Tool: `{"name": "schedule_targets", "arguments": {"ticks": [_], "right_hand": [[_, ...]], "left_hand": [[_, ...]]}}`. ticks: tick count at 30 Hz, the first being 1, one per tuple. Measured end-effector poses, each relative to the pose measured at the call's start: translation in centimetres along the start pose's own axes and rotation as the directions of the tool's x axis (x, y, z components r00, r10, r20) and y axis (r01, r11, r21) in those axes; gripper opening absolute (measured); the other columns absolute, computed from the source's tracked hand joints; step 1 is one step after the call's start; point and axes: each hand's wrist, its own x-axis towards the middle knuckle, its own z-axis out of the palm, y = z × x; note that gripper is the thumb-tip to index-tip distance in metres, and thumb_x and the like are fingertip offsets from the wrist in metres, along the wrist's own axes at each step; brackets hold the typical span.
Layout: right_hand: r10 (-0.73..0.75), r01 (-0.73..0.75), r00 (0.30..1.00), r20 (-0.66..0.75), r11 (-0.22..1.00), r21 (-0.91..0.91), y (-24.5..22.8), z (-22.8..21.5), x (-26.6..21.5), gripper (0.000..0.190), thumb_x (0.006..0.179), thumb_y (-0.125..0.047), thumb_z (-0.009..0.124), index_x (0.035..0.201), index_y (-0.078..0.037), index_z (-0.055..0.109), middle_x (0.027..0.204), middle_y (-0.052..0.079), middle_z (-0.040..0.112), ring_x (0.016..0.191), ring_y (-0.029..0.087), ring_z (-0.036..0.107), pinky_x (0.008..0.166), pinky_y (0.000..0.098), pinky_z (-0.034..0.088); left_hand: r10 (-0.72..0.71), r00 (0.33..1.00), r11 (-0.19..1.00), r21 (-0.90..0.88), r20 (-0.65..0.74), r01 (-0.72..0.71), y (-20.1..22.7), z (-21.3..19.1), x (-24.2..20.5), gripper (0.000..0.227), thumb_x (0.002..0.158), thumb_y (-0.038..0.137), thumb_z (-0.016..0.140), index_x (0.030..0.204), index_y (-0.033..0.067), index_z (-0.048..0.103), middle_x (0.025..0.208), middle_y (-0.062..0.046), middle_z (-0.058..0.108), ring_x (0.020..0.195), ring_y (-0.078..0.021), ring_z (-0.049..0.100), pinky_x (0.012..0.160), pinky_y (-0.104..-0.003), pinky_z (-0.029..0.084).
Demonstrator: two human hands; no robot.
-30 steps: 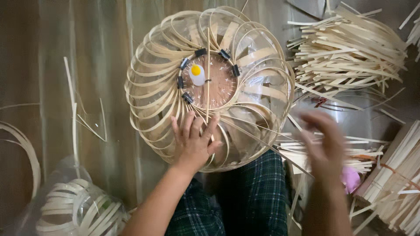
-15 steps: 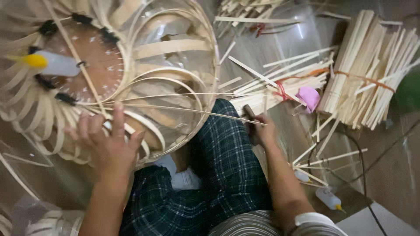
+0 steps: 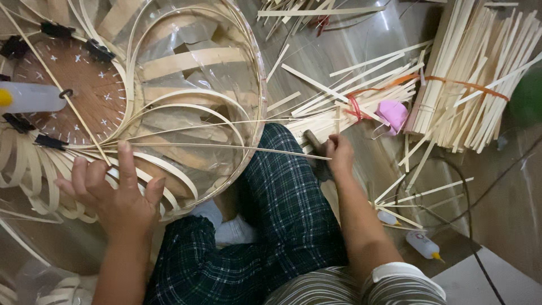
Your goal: The person glues curved bamboo strips to a central base and uses a knife to trim bamboo pieces while constructing a decorative lantern structure.
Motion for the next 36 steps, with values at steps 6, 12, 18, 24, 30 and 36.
{"name": "schedule_targets", "arguments": {"ticks": [6, 12, 18, 24, 30, 36], "right_hand": [[-0.231, 0.247, 0.959, 0.163, 0.965, -0.086, 1.2, 0.4, -3.3, 0.028, 0.091, -0.015, 0.067, 0.118, -0.010, 0.075, 0.112, 0.021, 0.074, 0.100, 0.041, 0.069, 0.083, 0.0469, 0.054], [-0.098, 0.101, 0.995, -0.027, 0.899, 0.427, -5.0, -6.2, 4.6, 0.027, 0.107, -0.030, 0.062, 0.113, -0.007, 0.075, 0.092, 0.000, 0.074, 0.080, 0.011, 0.062, 0.072, 0.0266, 0.049], [-0.539, 0.520, 0.825, -0.166, 0.612, 0.596, -26.9, -15.0, 7.7, 0.009, 0.116, -0.011, 0.067, 0.120, -0.003, 0.068, 0.112, 0.007, 0.071, 0.100, 0.015, 0.070, 0.088, 0.0296, 0.060], [-0.819, 0.782, 0.572, 0.049, 0.562, 0.270, -30.4, -12.6, 7.0, 0.013, 0.110, -0.009, 0.071, 0.120, -0.001, 0.074, 0.113, 0.012, 0.076, 0.095, 0.016, 0.067, 0.084, 0.0300, 0.055], [0.094, -0.093, 0.994, 0.062, 0.996, -0.013, -9.9, -8.8, 9.4, 0.030, 0.105, -0.029, 0.062, 0.113, -0.001, 0.069, 0.077, 0.008, 0.067, 0.064, 0.017, 0.065, 0.061, 0.0338, 0.052], [0.062, -0.057, 0.997, 0.042, 0.992, -0.116, 4.4, -4.7, -0.8, 0.022, 0.091, -0.012, 0.064, 0.108, -0.008, 0.077, 0.095, 0.016, 0.076, 0.088, 0.028, 0.074, 0.080, 0.0381, 0.055]], "left_hand": [[-0.021, 0.996, 0.998, -0.050, 0.084, 0.025, 0.2, -0.9, 0.0, 0.082, 0.101, 0.069, 0.063, 0.165, 0.0184, 0.052, 0.140, -0.014, 0.032, 0.149, -0.0421, 0.025, 0.127, -0.077, 0.004], [-0.080, 0.978, 0.996, 0.057, 0.191, 0.070, 0.7, -0.1, 1.3, 0.094, 0.087, 0.065, 0.070, 0.166, 0.0247, 0.039, 0.145, -0.017, 0.030, 0.146, -0.0424, 0.019, 0.121, -0.074, 0.004], [-0.015, 0.999, 0.999, 0.041, -0.044, 0.017, 1.6, -0.2, 1.1, 0.078, 0.096, 0.059, 0.069, 0.163, 0.0286, 0.042, 0.138, -0.012, 0.032, 0.147, -0.0359, 0.022, 0.125, -0.073, 0.005], [0.006, 1.000, 1.000, 0.029, -0.008, -0.005, 1.1, -0.4, 1.0, 0.080, 0.100, 0.063, 0.070, 0.165, 0.0263, 0.042, 0.140, -0.013, 0.031, 0.147, -0.0368, 0.023, 0.123, -0.075, 0.007], [0.009, 1.000, 0.999, 0.034, 0.018, -0.010, 0.4, 0.5, 0.5, 0.079, 0.105, 0.069, 0.058, 0.169, 0.0270, 0.038, 0.143, -0.014, 0.029, 0.149, -0.0374, 0.021, 0.123, -0.076, 0.002], [0.013, 0.997, 0.998, 0.062, 0.070, -0.017, -0.7, 1.4, -0.1, 0.092, 0.098, 0.080, 0.054, 0.172, 0.0287, 0.031, 0.144, -0.013, 0.027, 0.150, -0.0368, 0.019, 0.121, -0.076, -0.001]]}}
